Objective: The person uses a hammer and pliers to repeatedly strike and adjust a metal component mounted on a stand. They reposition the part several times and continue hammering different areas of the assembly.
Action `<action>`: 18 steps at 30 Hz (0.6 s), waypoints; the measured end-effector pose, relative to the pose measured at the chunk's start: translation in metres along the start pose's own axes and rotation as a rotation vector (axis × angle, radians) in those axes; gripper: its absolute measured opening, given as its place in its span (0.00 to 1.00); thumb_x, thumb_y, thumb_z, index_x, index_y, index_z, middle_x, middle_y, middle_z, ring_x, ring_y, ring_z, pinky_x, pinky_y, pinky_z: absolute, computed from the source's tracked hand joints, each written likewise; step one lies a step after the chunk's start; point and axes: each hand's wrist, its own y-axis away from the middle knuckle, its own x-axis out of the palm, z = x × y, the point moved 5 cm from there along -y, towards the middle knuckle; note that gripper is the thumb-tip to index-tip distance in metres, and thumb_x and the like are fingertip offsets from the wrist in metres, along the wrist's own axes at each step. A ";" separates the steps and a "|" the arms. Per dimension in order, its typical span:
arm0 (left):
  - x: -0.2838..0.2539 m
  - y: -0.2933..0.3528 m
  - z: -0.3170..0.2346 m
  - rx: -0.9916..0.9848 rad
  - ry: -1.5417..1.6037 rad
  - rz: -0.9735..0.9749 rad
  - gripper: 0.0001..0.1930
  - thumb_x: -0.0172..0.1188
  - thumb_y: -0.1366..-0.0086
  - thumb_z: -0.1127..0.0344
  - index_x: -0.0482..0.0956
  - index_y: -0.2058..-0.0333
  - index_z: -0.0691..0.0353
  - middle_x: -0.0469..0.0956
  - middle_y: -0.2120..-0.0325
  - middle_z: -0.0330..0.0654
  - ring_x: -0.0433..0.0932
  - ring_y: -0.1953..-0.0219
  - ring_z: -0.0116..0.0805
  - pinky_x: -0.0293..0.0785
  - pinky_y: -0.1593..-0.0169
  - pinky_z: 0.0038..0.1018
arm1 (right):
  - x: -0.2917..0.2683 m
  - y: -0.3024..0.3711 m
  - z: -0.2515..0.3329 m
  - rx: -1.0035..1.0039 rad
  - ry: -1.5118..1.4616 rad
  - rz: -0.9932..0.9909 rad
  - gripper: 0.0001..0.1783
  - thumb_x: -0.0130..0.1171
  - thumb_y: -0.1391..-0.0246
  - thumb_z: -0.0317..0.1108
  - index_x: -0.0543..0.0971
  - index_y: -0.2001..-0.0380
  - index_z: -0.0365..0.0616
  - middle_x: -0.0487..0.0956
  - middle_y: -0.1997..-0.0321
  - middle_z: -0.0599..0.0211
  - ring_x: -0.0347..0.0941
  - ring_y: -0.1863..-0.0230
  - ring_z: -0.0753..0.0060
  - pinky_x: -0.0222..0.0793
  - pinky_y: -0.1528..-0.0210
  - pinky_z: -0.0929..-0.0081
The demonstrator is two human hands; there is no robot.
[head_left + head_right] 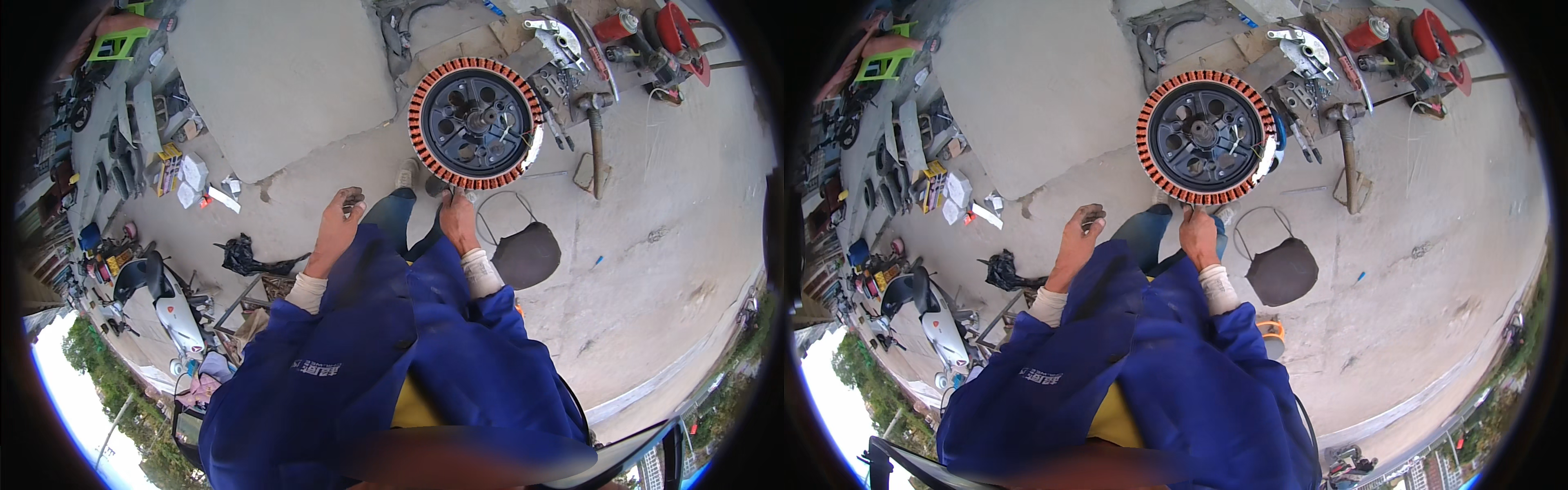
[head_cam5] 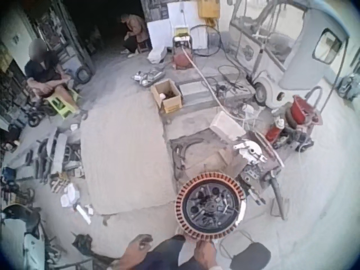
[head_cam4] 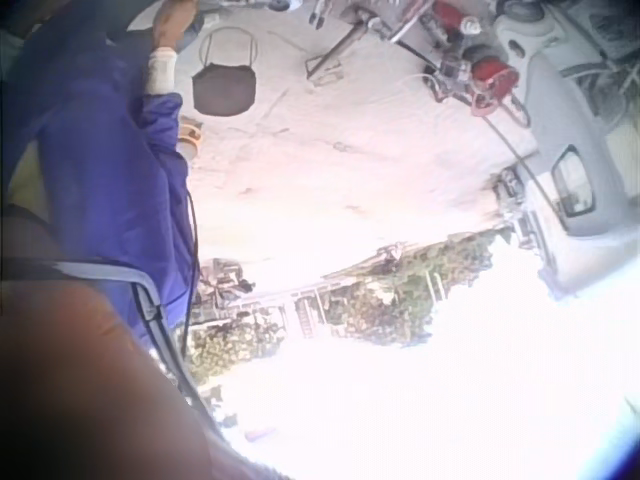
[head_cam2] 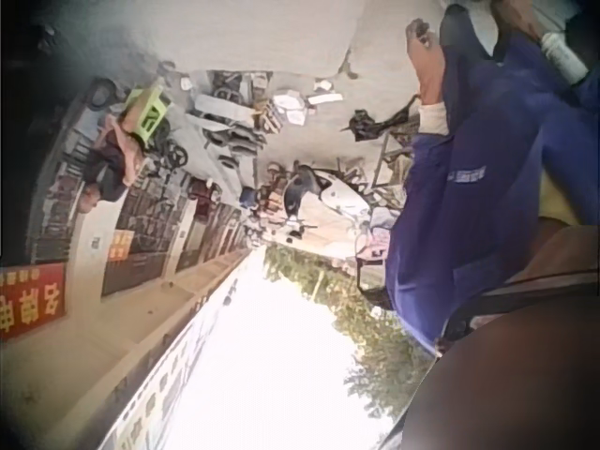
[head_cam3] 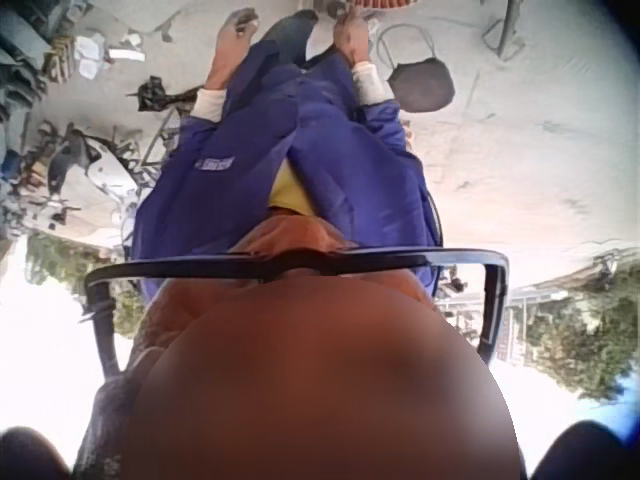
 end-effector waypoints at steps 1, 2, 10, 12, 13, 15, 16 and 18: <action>0.002 0.000 0.007 -0.015 -0.014 0.020 0.17 0.61 0.29 0.69 0.77 0.45 0.69 0.84 0.53 0.51 0.84 0.51 0.42 0.78 0.45 0.34 | -0.011 -0.003 0.002 -0.067 0.116 0.002 0.20 0.54 0.31 0.43 0.76 0.66 0.34 0.82 0.70 0.34 0.80 0.68 0.28 0.75 0.61 0.38; 0.007 0.000 0.011 -0.026 -0.024 0.039 0.17 0.61 0.29 0.68 0.77 0.45 0.69 0.84 0.54 0.52 0.84 0.51 0.42 0.79 0.45 0.34 | -0.022 -0.004 0.002 -0.127 0.246 -0.027 0.18 0.56 0.33 0.43 0.77 0.67 0.35 0.82 0.72 0.37 0.80 0.70 0.29 0.76 0.63 0.40; 0.041 0.001 0.015 0.087 -0.134 0.154 0.17 0.63 0.31 0.64 0.79 0.48 0.67 0.83 0.53 0.56 0.82 0.48 0.55 0.77 0.43 0.42 | -0.046 -0.041 0.033 -0.537 0.515 -0.193 0.19 0.57 0.44 0.32 0.83 0.49 0.44 0.83 0.45 0.52 0.77 0.44 0.40 0.70 0.39 0.45; 0.043 0.001 0.018 0.087 -0.194 0.144 0.18 0.64 0.31 0.63 0.79 0.48 0.67 0.83 0.52 0.56 0.81 0.48 0.56 0.76 0.42 0.43 | -0.043 -0.042 0.027 -0.507 0.486 -0.164 0.20 0.56 0.43 0.33 0.83 0.48 0.44 0.83 0.44 0.49 0.77 0.43 0.39 0.68 0.37 0.45; 0.046 0.001 0.025 0.061 -0.175 0.155 0.18 0.64 0.31 0.62 0.79 0.48 0.67 0.82 0.52 0.56 0.80 0.47 0.56 0.75 0.41 0.44 | -0.035 -0.048 0.006 -0.451 0.542 -0.091 0.25 0.57 0.33 0.50 0.80 0.42 0.45 0.80 0.41 0.46 0.75 0.41 0.38 0.67 0.38 0.44; 0.042 0.001 0.023 0.049 -0.206 0.127 0.17 0.64 0.32 0.63 0.79 0.49 0.67 0.83 0.53 0.56 0.80 0.47 0.57 0.75 0.42 0.44 | -0.022 -0.051 0.000 -0.288 0.598 0.087 0.26 0.53 0.30 0.51 0.78 0.39 0.46 0.80 0.40 0.46 0.75 0.39 0.38 0.66 0.36 0.44; 0.041 0.002 0.023 0.044 -0.222 0.113 0.17 0.64 0.32 0.63 0.79 0.49 0.66 0.83 0.54 0.56 0.80 0.48 0.57 0.76 0.42 0.44 | -0.019 -0.053 -0.009 -0.178 0.620 0.233 0.27 0.50 0.29 0.51 0.77 0.37 0.47 0.80 0.39 0.47 0.75 0.39 0.39 0.66 0.35 0.44; 0.039 0.002 0.028 0.064 -0.199 0.079 0.16 0.64 0.32 0.64 0.79 0.49 0.66 0.83 0.54 0.56 0.80 0.49 0.57 0.75 0.43 0.44 | -0.010 -0.057 -0.020 -0.043 0.643 0.395 0.26 0.50 0.29 0.50 0.77 0.37 0.47 0.80 0.39 0.47 0.75 0.39 0.40 0.66 0.35 0.44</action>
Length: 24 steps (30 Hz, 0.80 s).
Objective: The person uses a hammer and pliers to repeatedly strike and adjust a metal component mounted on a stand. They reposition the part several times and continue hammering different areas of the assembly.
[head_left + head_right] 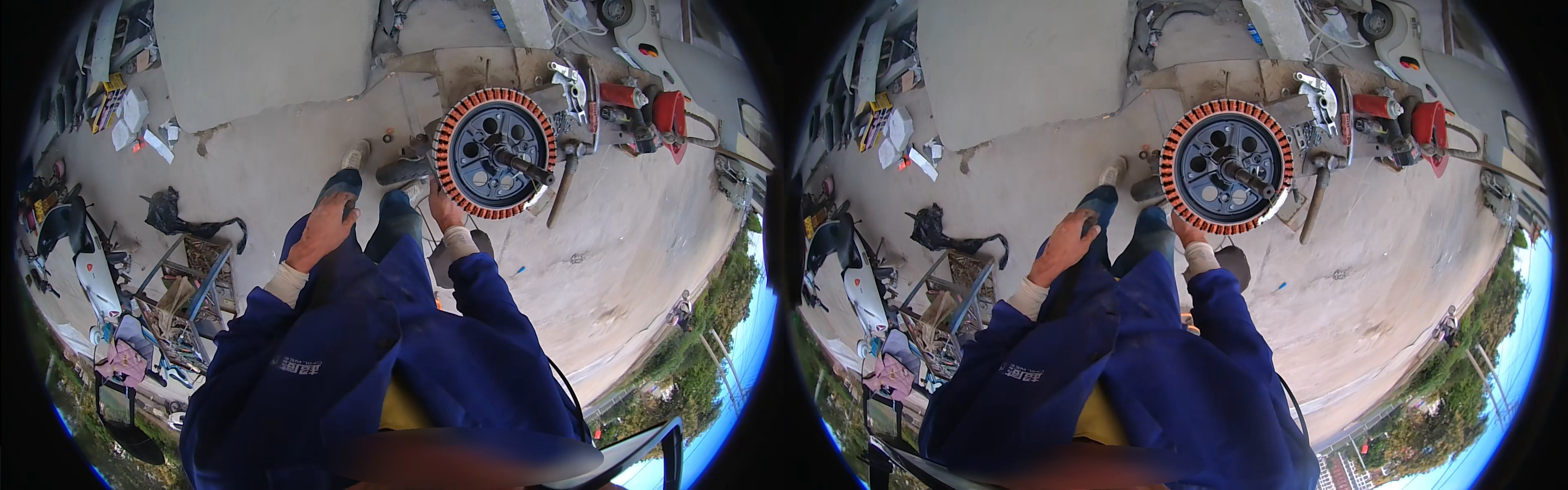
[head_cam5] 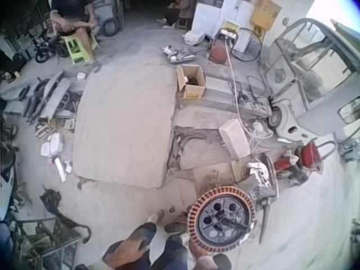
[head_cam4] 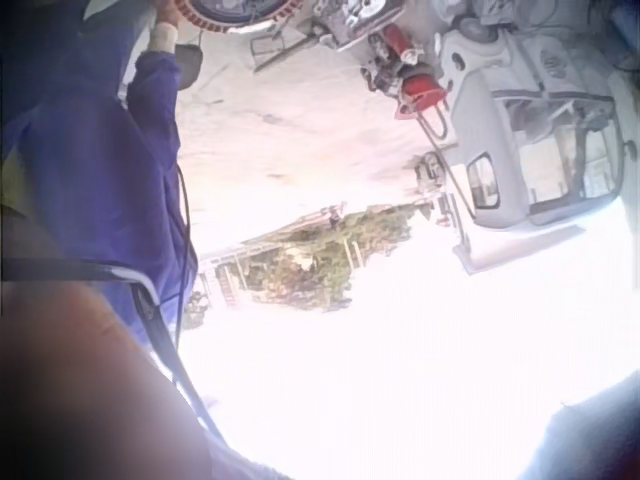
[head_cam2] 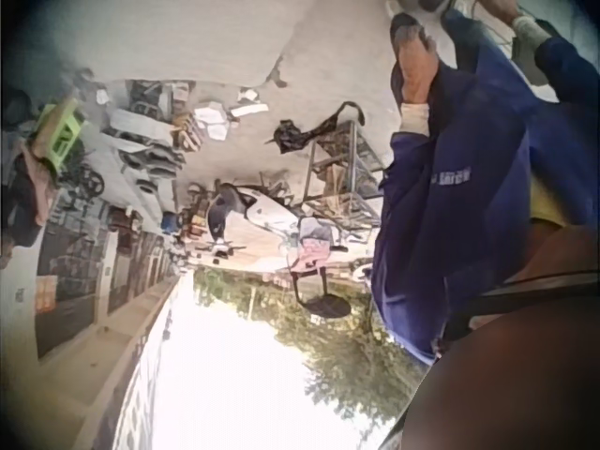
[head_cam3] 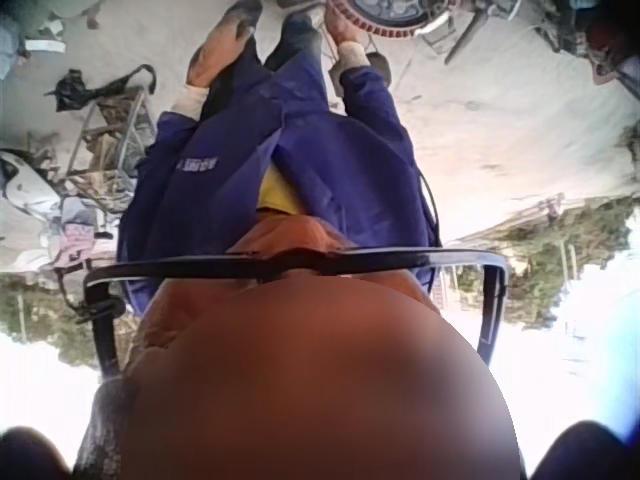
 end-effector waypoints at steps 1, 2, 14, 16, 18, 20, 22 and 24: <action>0.000 0.000 0.002 0.011 0.009 -0.017 0.16 0.64 0.32 0.64 0.79 0.50 0.66 0.83 0.54 0.55 0.80 0.49 0.57 0.75 0.43 0.45 | 0.003 -0.005 0.001 -0.008 -0.007 -0.013 0.26 0.50 0.29 0.50 0.77 0.37 0.47 0.80 0.39 0.47 0.75 0.39 0.40 0.66 0.35 0.44; -0.001 -0.001 0.003 -0.007 0.020 -0.011 0.16 0.64 0.32 0.65 0.79 0.50 0.66 0.83 0.55 0.55 0.80 0.49 0.57 0.76 0.44 0.44 | 0.005 -0.011 0.002 -0.017 -0.022 -0.039 0.26 0.50 0.30 0.50 0.77 0.37 0.47 0.80 0.40 0.47 0.75 0.39 0.40 0.67 0.35 0.44; 0.000 -0.062 -0.062 0.118 0.133 -0.044 0.21 0.64 0.31 0.68 0.73 0.42 0.68 0.77 0.48 0.57 0.79 0.47 0.58 0.76 0.44 0.43 | 0.042 -0.023 -0.033 0.032 -0.344 -0.166 0.26 0.52 0.33 0.47 0.78 0.39 0.45 0.81 0.41 0.48 0.76 0.40 0.40 0.69 0.37 0.47; 0.000 -0.078 -0.083 0.165 0.127 -0.069 0.23 0.64 0.31 0.67 0.71 0.40 0.67 0.76 0.48 0.56 0.79 0.48 0.58 0.76 0.46 0.45 | 0.049 -0.023 -0.037 0.034 -0.406 -0.177 0.25 0.53 0.34 0.47 0.78 0.39 0.45 0.81 0.41 0.49 0.76 0.40 0.41 0.70 0.37 0.47; 0.006 -0.094 -0.088 0.230 0.120 -0.092 0.23 0.64 0.32 0.69 0.72 0.41 0.67 0.76 0.47 0.56 0.79 0.48 0.59 0.76 0.45 0.46 | 0.054 -0.025 -0.038 0.026 -0.452 -0.194 0.25 0.53 0.34 0.46 0.78 0.40 0.45 0.81 0.42 0.49 0.76 0.41 0.41 0.70 0.37 0.47; 0.010 -0.105 -0.095 0.290 0.090 -0.092 0.23 0.65 0.33 0.71 0.72 0.41 0.67 0.76 0.48 0.56 0.78 0.47 0.60 0.76 0.45 0.46 | 0.059 -0.030 -0.038 0.025 -0.513 -0.214 0.25 0.54 0.35 0.46 0.78 0.40 0.45 0.82 0.42 0.49 0.76 0.41 0.41 0.71 0.38 0.48; 0.012 -0.109 -0.102 0.347 0.033 -0.072 0.23 0.65 0.35 0.73 0.73 0.43 0.68 0.77 0.49 0.56 0.78 0.48 0.60 0.76 0.46 0.47 | 0.067 -0.036 -0.038 0.041 -0.612 -0.225 0.25 0.54 0.35 0.45 0.78 0.40 0.45 0.82 0.42 0.49 0.76 0.41 0.41 0.71 0.38 0.48; 0.011 -0.112 -0.106 0.370 0.027 -0.085 0.22 0.65 0.37 0.75 0.74 0.44 0.68 0.77 0.50 0.56 0.77 0.48 0.61 0.75 0.46 0.47 | 0.073 -0.048 -0.036 0.068 -0.837 -0.219 0.25 0.54 0.36 0.45 0.78 0.40 0.45 0.82 0.42 0.50 0.76 0.41 0.41 0.72 0.38 0.48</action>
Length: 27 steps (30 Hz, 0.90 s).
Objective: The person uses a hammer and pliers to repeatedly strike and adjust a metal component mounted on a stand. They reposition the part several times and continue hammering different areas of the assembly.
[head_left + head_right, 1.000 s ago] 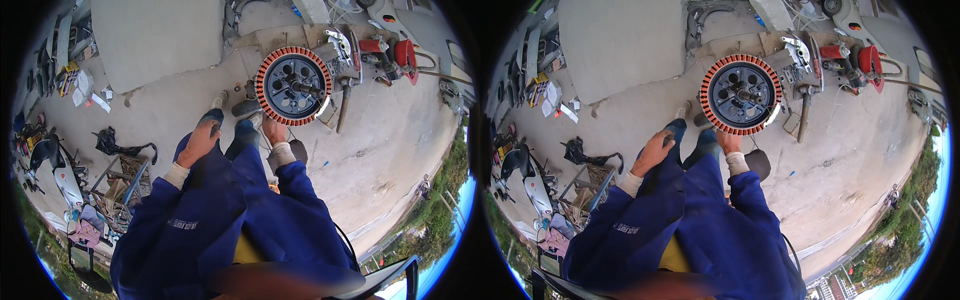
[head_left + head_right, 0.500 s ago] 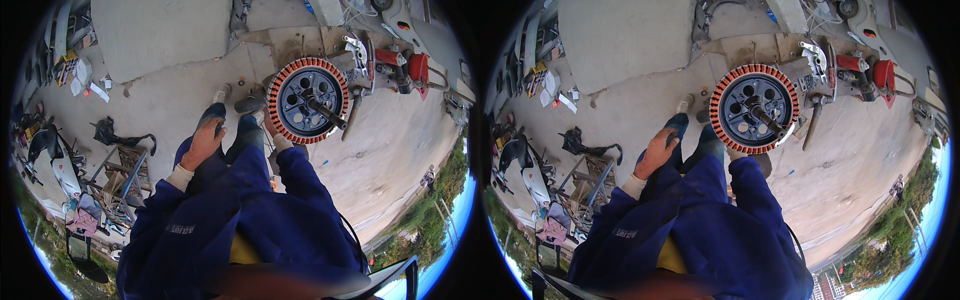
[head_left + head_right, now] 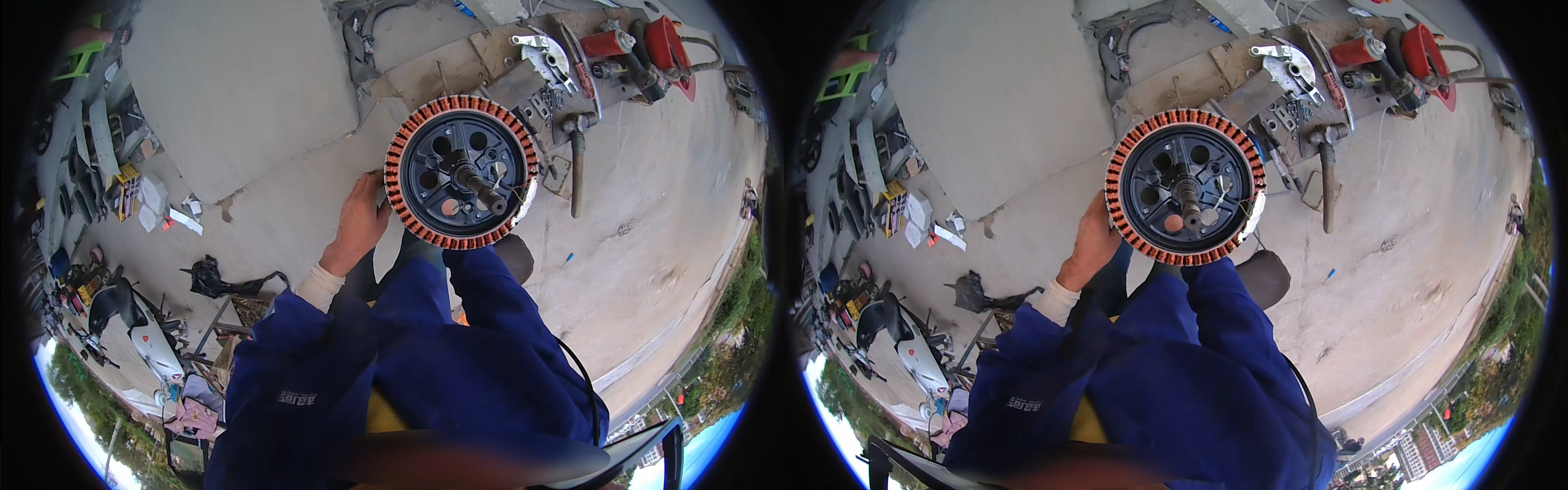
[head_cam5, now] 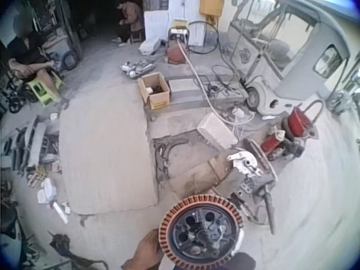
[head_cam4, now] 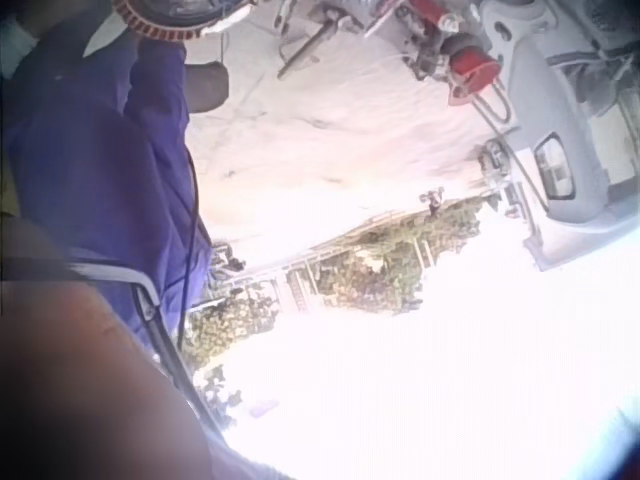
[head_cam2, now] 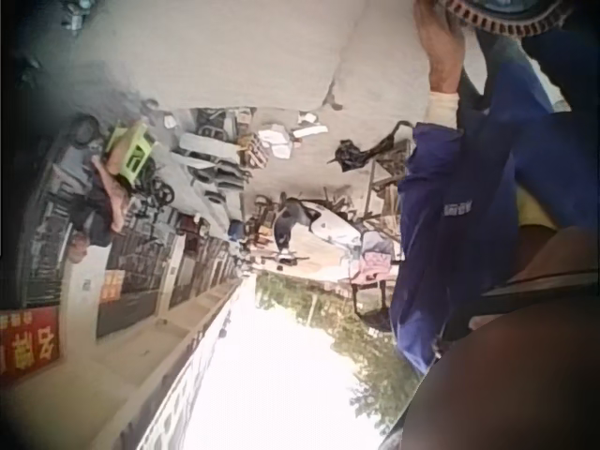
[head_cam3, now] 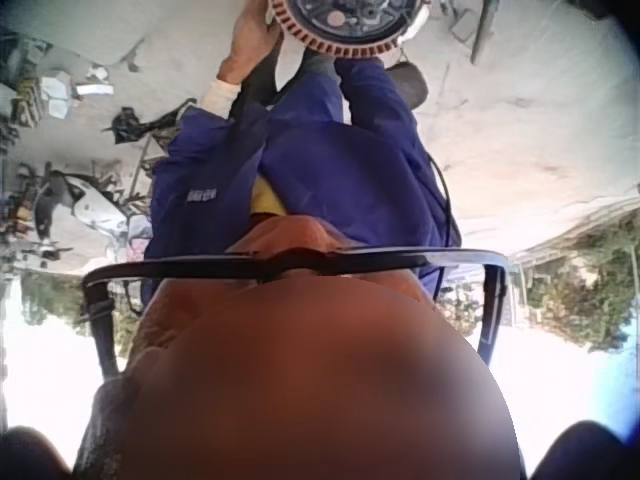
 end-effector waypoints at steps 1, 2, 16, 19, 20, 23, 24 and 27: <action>0.000 -0.001 -0.001 0.012 -0.005 -0.010 0.22 0.65 0.38 0.76 0.74 0.45 0.68 0.78 0.51 0.56 0.77 0.48 0.61 0.75 0.46 0.47 | 0.003 -0.011 -0.002 0.047 -0.218 0.019 0.25 0.55 0.36 0.45 0.78 0.41 0.44 0.82 0.43 0.50 0.77 0.41 0.41 0.72 0.38 0.48; 0.002 0.000 -0.001 -0.001 -0.035 0.042 0.22 0.65 0.39 0.76 0.75 0.45 0.68 0.78 0.52 0.56 0.77 0.49 0.61 0.75 0.47 0.48 | 0.013 -0.006 -0.019 0.139 -0.481 0.000 0.25 0.55 0.36 0.44 0.78 0.41 0.44 0.82 0.43 0.50 0.77 0.41 0.41 0.72 0.39 0.49; -0.036 -0.010 -0.027 -0.357 0.672 -0.239 0.30 0.39 0.18 0.50 0.65 0.32 0.71 0.71 0.34 0.55 0.71 0.33 0.48 0.66 0.32 0.44 | -0.013 0.049 0.033 -0.117 0.091 -0.395 0.37 0.68 0.46 0.46 0.71 0.36 0.43 0.73 0.38 0.47 0.70 0.37 0.41 0.70 0.38 0.47; -0.042 -0.028 -0.059 -0.387 0.671 -0.219 0.34 0.39 0.18 0.44 0.66 0.33 0.71 0.72 0.35 0.53 0.72 0.33 0.45 0.68 0.32 0.43 | -0.017 0.076 -0.012 0.061 -0.016 -0.410 0.37 0.67 0.45 0.46 0.71 0.36 0.42 0.74 0.38 0.44 0.71 0.37 0.38 0.70 0.38 0.45; -0.042 -0.034 -0.066 -0.379 0.627 -0.197 0.33 0.39 0.18 0.45 0.66 0.33 0.71 0.73 0.36 0.52 0.74 0.35 0.44 0.70 0.34 0.42 | -0.018 0.085 -0.025 0.100 -0.029 -0.416 0.37 0.67 0.45 0.47 0.71 0.36 0.41 0.74 0.37 0.44 0.71 0.37 0.38 0.71 0.38 0.45; -0.031 -0.053 -0.089 -0.361 0.567 -0.158 0.25 0.42 0.17 0.54 0.71 0.37 0.70 0.79 0.43 0.49 0.81 0.43 0.39 0.80 0.41 0.34 | -0.016 0.100 -0.071 0.216 -0.161 -0.335 0.34 0.66 0.43 0.47 0.74 0.38 0.39 0.75 0.36 0.42 0.71 0.34 0.39 0.70 0.36 0.45; -0.029 -0.057 -0.091 -0.372 0.515 -0.171 0.24 0.43 0.17 0.55 0.72 0.38 0.70 0.79 0.43 0.49 0.81 0.44 0.39 0.80 0.42 0.34 | -0.014 0.105 -0.086 0.238 -0.197 -0.308 0.33 0.65 0.42 0.47 0.75 0.39 0.40 0.76 0.37 0.43 0.72 0.35 0.40 0.70 0.36 0.45; -0.028 -0.066 -0.082 -0.309 0.399 -0.223 0.21 0.44 0.19 0.59 0.75 0.41 0.69 0.81 0.47 0.48 0.82 0.47 0.37 0.80 0.43 0.33 | -0.018 0.122 -0.116 0.271 -0.227 -0.388 0.30 0.65 0.42 0.45 0.76 0.41 0.38 0.78 0.39 0.42 0.75 0.38 0.39 0.72 0.38 0.48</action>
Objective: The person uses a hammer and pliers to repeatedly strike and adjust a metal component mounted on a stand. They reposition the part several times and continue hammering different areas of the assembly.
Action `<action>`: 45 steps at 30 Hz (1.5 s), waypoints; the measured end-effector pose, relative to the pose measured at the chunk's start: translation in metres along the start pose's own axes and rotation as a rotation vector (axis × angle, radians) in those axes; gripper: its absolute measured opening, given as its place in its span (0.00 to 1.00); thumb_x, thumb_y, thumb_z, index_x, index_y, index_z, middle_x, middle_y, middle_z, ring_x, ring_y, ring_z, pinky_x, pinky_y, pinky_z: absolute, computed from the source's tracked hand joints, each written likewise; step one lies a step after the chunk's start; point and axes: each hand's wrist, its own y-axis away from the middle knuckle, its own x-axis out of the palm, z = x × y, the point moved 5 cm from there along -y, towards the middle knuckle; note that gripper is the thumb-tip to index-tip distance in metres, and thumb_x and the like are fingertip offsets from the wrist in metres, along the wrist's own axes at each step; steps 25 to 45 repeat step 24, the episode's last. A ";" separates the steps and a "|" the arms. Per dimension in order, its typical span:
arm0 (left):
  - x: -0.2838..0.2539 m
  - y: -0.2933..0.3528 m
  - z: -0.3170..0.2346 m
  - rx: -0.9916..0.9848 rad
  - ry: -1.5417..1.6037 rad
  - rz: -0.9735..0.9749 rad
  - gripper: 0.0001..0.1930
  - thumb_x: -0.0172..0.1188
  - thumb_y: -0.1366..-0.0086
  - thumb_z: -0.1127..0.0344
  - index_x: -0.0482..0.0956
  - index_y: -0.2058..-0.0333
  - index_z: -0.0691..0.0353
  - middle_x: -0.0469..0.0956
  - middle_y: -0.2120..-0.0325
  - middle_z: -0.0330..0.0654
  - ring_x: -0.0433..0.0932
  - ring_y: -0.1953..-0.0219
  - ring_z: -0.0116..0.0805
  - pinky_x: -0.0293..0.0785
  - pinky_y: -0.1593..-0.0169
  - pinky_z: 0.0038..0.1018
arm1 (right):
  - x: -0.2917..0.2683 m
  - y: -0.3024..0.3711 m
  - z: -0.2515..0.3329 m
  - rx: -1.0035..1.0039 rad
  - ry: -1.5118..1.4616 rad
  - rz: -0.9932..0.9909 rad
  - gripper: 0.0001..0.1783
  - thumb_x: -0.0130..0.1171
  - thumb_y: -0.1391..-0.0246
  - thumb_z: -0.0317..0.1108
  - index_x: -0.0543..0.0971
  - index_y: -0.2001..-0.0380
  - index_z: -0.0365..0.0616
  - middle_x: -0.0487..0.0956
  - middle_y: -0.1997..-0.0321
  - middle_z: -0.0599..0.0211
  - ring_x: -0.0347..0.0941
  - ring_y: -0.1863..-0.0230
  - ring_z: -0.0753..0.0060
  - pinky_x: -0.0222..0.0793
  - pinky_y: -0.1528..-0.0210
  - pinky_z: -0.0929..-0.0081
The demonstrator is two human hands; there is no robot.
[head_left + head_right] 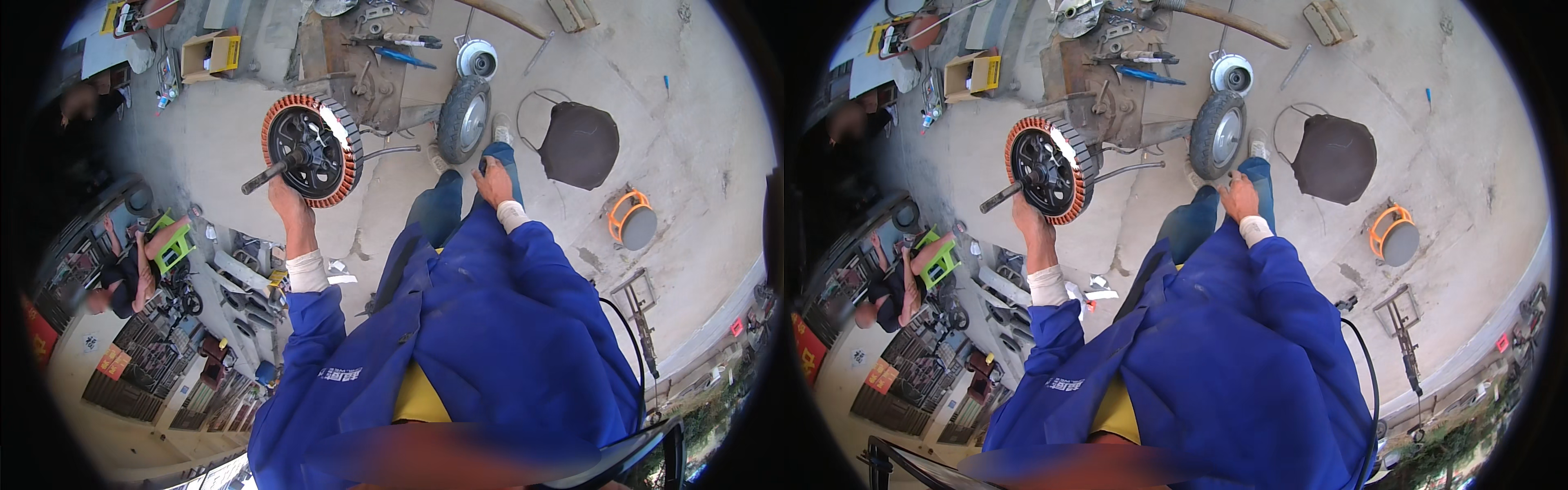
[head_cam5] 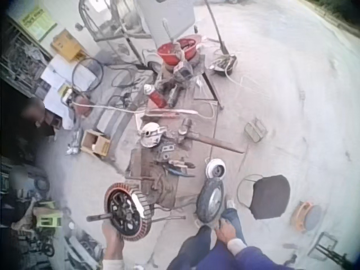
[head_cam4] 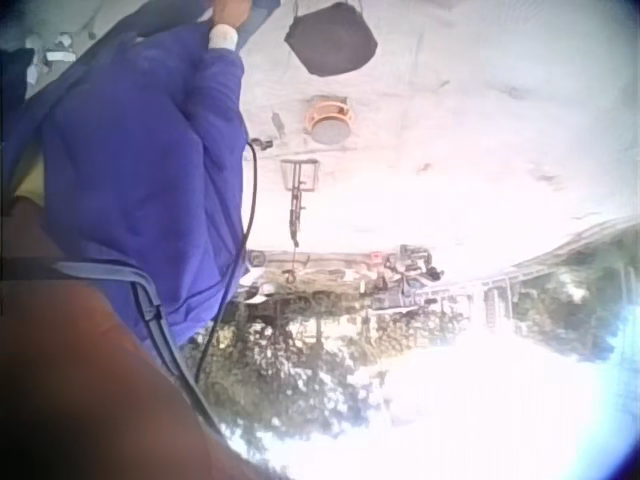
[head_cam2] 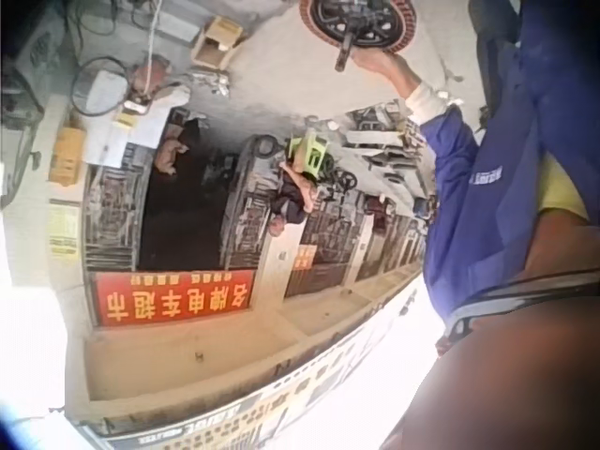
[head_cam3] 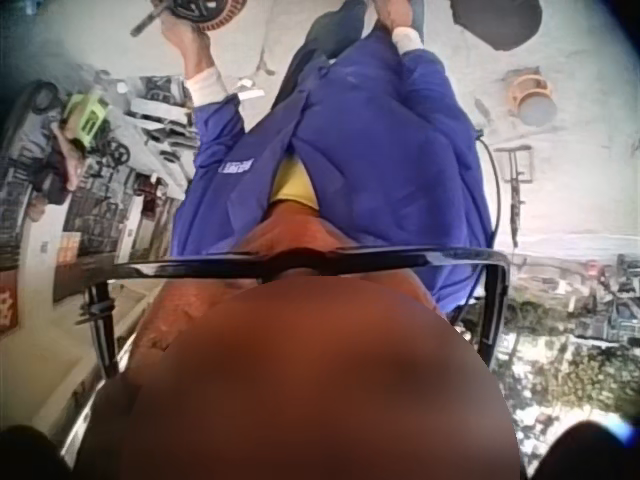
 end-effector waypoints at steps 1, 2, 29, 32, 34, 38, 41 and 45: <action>-0.003 -0.003 0.004 -0.004 -0.011 -0.010 0.21 0.44 0.19 0.58 0.75 0.42 0.69 0.81 0.48 0.48 0.82 0.48 0.37 0.80 0.44 0.33 | -0.006 0.002 -0.006 0.018 -0.015 -0.013 0.30 0.65 0.42 0.45 0.76 0.42 0.37 0.79 0.40 0.42 0.76 0.40 0.39 0.72 0.38 0.49; -0.002 -0.005 0.005 -0.009 -0.020 -0.017 0.21 0.44 0.19 0.58 0.76 0.43 0.69 0.81 0.49 0.47 0.82 0.49 0.36 0.80 0.45 0.33 | -0.008 0.003 -0.015 0.050 -0.012 -0.018 0.29 0.65 0.42 0.44 0.76 0.42 0.37 0.79 0.41 0.41 0.76 0.40 0.38 0.72 0.38 0.49; -0.026 -0.020 0.015 0.021 -0.321 -0.081 0.26 0.49 0.19 0.51 0.79 0.49 0.74 0.82 0.62 0.49 0.75 0.60 0.35 0.73 0.52 0.33 | -0.127 -0.036 -0.062 0.136 0.020 0.015 0.29 0.69 0.44 0.46 0.81 0.43 0.39 0.86 0.51 0.42 0.83 0.46 0.46 0.75 0.39 0.58; -0.026 -0.020 0.015 0.021 -0.321 -0.081 0.26 0.49 0.19 0.51 0.79 0.49 0.74 0.82 0.62 0.49 0.75 0.60 0.35 0.73 0.52 0.33 | -0.127 -0.036 -0.062 0.136 0.020 0.015 0.29 0.69 0.44 0.46 0.81 0.43 0.39 0.86 0.51 0.42 0.83 0.46 0.46 0.75 0.39 0.58; -0.026 -0.020 0.015 0.021 -0.321 -0.081 0.26 0.49 0.19 0.51 0.79 0.49 0.74 0.82 0.62 0.49 0.75 0.60 0.35 0.73 0.52 0.33 | -0.127 -0.036 -0.062 0.136 0.020 0.015 0.29 0.69 0.44 0.46 0.81 0.43 0.39 0.86 0.51 0.42 0.83 0.46 0.46 0.75 0.39 0.58; -0.026 -0.020 0.015 0.021 -0.321 -0.081 0.26 0.49 0.19 0.51 0.79 0.49 0.74 0.82 0.62 0.49 0.75 0.60 0.35 0.73 0.52 0.33 | -0.127 -0.036 -0.062 0.136 0.020 0.015 0.29 0.69 0.44 0.46 0.81 0.43 0.39 0.86 0.51 0.42 0.83 0.46 0.46 0.75 0.39 0.58; -0.026 -0.020 0.015 0.021 -0.321 -0.081 0.26 0.49 0.19 0.51 0.79 0.49 0.74 0.82 0.62 0.49 0.75 0.60 0.35 0.73 0.52 0.33 | -0.127 -0.036 -0.062 0.136 0.020 0.015 0.29 0.69 0.44 0.46 0.81 0.43 0.39 0.86 0.51 0.42 0.83 0.46 0.46 0.75 0.39 0.58; -0.026 -0.020 0.015 0.021 -0.321 -0.081 0.26 0.49 0.19 0.51 0.79 0.49 0.74 0.82 0.62 0.49 0.75 0.60 0.35 0.73 0.52 0.33 | -0.127 -0.036 -0.062 0.136 0.020 0.015 0.29 0.69 0.44 0.46 0.81 0.43 0.39 0.86 0.51 0.42 0.83 0.46 0.46 0.75 0.39 0.58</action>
